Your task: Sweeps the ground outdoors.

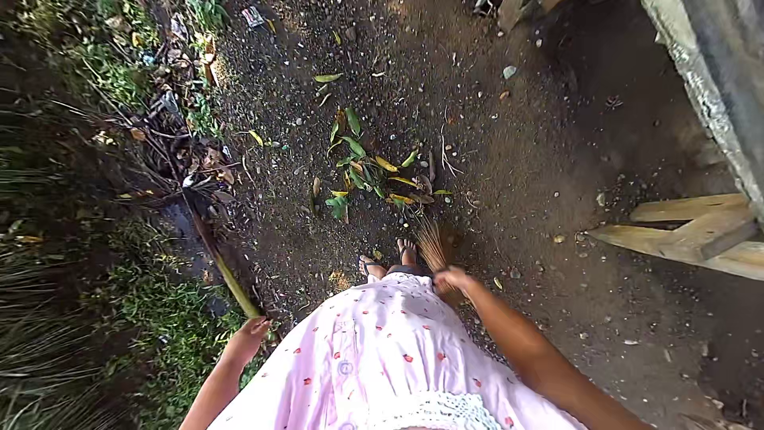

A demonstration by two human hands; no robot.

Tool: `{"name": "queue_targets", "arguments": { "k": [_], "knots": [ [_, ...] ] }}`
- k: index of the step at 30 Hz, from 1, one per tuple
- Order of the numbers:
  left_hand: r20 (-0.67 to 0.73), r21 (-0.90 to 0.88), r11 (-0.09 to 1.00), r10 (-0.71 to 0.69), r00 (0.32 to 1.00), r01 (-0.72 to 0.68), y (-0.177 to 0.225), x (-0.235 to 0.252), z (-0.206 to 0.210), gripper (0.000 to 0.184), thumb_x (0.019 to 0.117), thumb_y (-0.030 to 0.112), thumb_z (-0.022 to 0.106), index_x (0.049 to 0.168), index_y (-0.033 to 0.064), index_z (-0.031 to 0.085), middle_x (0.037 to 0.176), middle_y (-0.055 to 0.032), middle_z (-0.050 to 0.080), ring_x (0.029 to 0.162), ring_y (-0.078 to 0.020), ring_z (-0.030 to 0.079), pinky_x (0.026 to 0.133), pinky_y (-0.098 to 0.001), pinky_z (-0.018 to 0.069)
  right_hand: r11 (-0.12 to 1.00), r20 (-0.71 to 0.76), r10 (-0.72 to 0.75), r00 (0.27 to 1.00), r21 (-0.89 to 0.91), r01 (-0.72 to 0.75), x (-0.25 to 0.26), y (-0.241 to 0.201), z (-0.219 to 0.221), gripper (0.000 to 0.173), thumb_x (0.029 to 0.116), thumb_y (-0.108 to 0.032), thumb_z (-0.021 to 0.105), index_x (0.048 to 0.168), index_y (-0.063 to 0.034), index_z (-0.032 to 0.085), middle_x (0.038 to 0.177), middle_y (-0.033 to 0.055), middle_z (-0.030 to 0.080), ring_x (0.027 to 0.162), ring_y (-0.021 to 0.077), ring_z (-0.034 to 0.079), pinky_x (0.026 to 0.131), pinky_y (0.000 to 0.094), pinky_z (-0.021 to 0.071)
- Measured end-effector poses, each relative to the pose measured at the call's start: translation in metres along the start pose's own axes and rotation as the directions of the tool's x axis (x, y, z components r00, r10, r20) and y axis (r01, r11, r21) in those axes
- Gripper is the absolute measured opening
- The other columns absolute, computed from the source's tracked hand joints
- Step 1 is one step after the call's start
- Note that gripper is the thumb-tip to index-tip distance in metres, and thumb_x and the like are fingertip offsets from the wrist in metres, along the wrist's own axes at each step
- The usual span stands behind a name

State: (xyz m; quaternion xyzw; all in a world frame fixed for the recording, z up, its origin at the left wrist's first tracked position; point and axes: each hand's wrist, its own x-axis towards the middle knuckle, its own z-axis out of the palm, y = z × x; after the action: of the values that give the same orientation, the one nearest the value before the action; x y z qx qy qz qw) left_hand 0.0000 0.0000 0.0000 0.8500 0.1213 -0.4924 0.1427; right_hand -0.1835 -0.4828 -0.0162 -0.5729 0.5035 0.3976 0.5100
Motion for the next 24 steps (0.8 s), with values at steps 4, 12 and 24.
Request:
{"name": "queue_targets", "arguments": {
  "k": [4,12,24],
  "knots": [
    [-0.032,-0.003,1.000,-0.013,0.999,0.013,0.014,-0.006,-0.013,0.044,0.1122,0.025,0.046,0.149,-0.0002,0.049,0.147,-0.0268,0.055,0.139,-0.0411,0.051,0.117,-0.0586,0.0364,0.957,0.018,-0.162,0.987,-0.242,0.162,0.044,-0.076,0.020,0.088,0.0823,-0.018,0.082,0.155,-0.0020,0.036,0.139,0.0264,0.057,0.130,0.0388,0.055,0.109,0.0574,0.0432],
    [0.028,-0.048,0.995,0.092,0.995,-0.091,-0.005,0.027,0.021,0.044,0.1105,0.028,0.050,0.145,0.0020,0.054,0.142,-0.0268,0.059,0.136,-0.0430,0.054,0.115,-0.0621,0.0383,0.859,-0.234,-0.112,0.966,-0.512,-0.025,0.011,0.019,-0.035,0.128,0.0740,-0.016,0.085,0.166,-0.0254,-0.004,0.131,0.0274,0.063,0.115,0.0462,0.064,0.094,0.0661,0.0506],
    [0.132,-0.176,0.984,-0.006,0.991,0.030,-0.085,0.083,0.122,0.046,0.1088,0.038,0.052,0.142,0.0072,0.058,0.135,-0.0237,0.064,0.130,-0.0417,0.059,0.111,-0.0637,0.0427,0.885,-0.260,0.435,0.862,-0.055,-0.463,-0.238,-0.079,-0.059,0.042,0.0972,0.005,0.053,0.138,0.0104,0.051,0.147,0.0241,0.051,0.127,0.0260,0.052,0.108,0.0352,0.0380]
  ]
}}
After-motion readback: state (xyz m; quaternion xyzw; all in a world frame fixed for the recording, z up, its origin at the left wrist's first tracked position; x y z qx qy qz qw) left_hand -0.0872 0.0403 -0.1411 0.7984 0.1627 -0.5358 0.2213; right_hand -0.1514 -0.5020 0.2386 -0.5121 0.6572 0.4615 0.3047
